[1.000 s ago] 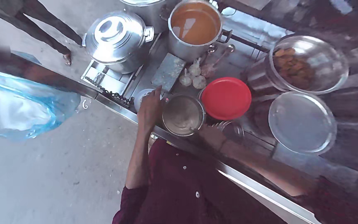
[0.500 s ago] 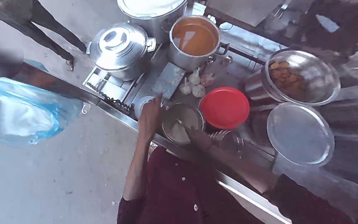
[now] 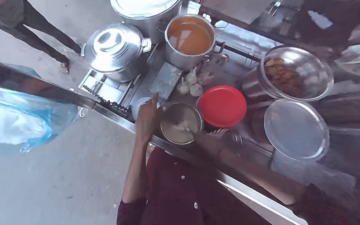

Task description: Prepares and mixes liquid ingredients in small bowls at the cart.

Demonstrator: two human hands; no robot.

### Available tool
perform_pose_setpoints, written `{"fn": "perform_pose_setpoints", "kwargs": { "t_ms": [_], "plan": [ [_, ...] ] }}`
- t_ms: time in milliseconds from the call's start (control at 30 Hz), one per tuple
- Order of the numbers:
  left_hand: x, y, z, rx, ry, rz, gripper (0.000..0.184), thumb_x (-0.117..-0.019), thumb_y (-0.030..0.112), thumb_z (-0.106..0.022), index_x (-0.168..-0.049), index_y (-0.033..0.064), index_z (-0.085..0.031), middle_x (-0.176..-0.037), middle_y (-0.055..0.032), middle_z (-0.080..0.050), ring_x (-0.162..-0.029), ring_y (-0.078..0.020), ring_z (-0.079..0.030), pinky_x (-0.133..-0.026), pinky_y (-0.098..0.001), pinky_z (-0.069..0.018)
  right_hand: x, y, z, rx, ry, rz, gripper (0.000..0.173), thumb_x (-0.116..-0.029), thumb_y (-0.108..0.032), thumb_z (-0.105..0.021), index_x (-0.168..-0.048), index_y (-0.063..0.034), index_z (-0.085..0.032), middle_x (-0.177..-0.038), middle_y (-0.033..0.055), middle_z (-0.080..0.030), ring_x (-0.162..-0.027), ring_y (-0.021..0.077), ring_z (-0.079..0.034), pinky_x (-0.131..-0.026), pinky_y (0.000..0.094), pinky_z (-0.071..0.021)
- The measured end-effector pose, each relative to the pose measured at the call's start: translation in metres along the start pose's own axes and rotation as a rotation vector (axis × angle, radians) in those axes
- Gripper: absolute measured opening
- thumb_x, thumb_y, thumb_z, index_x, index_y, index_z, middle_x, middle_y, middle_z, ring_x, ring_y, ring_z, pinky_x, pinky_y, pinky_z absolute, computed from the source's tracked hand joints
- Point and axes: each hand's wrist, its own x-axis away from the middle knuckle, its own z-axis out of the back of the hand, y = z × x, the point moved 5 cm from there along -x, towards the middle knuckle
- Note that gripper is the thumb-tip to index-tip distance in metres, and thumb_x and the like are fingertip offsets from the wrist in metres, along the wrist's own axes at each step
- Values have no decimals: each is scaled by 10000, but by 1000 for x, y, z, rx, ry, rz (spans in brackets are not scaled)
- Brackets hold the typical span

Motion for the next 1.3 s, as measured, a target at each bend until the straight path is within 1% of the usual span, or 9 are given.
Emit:
{"fn": "perform_pose_setpoints", "kwargs": {
  "t_ms": [100,167,267,433,533,667,767,933,1300],
  "plan": [
    [0,-2,-1,5,0,-26,576,-1043,443,-549,-1562,235,-413,-1319,-37,-666,-1173,-263,-653,-1017,-529,-517,10,0,6,41,-84,21,454,-1040,-196,-506,-1483,-99,-513,-1260,344,-603,-987,532,-671,-804,671,-561],
    [0,-4,-2,5,10,-47,567,-1047,425,-544,-1561,225,-415,-1325,-32,-664,-1188,-249,-647,-1037,-514,-508,16,-4,14,66,-157,31,312,-1017,-154,-540,-1272,-1,-637,-1196,332,-631,-1008,531,-663,-801,691,-554],
    [1,-5,-3,10,27,-47,552,-1052,417,-544,-1556,230,-421,-1326,-30,-666,-1190,-252,-648,-1031,-513,-513,19,-12,23,95,-221,16,241,-999,-95,-565,-1169,42,-667,-1179,322,-645,-1053,528,-651,-842,698,-539],
    [1,-4,0,2,37,-43,546,-1050,428,-544,-1545,223,-439,-1333,-41,-663,-1183,-274,-652,-1009,-528,-524,24,-20,21,49,-139,-40,325,-1062,-177,-465,-1290,-11,-625,-1303,302,-599,-1040,495,-669,-845,637,-559],
    [1,-2,0,3,24,-44,548,-1050,440,-539,-1543,223,-439,-1346,-34,-657,-1178,-274,-654,-1004,-529,-526,33,-31,41,-62,-197,-42,384,-1081,-179,-432,-1394,0,-566,-1360,343,-567,-1170,533,-615,-941,663,-512],
    [1,-4,-2,-6,22,-62,550,-1049,433,-547,-1542,216,-437,-1326,-44,-663,-1143,-286,-665,-980,-535,-536,3,-25,5,-43,33,0,454,-1038,-133,-495,-1490,-93,-497,-1288,326,-580,-950,494,-690,-766,624,-587],
    [1,-4,-1,-1,25,-77,543,-1050,420,-550,-1539,211,-442,-1308,-40,-673,-1158,-273,-661,-1002,-531,-528,-17,-30,3,-44,103,26,561,-1003,-88,-535,-1545,-40,-400,-1327,340,-543,-1008,501,-669,-805,627,-577],
    [1,-5,-2,-7,37,-100,534,-1047,411,-558,-1526,195,-464,-1309,-42,-675,-1162,-258,-663,-1021,-519,-521,-45,-33,-1,3,133,75,575,-980,12,-513,-1529,71,-356,-1459,383,-433,-1190,557,-579,-925,666,-529],
    [3,-2,-1,-18,32,-77,525,-1056,403,-542,-1529,193,-458,-1311,-53,-672,-1163,-271,-660,-1015,-527,-520,-9,-4,0,119,13,-32,487,-1022,-98,-482,-1493,20,-445,-1243,332,-594,-912,489,-694,-736,619,-585]
  ]
}}
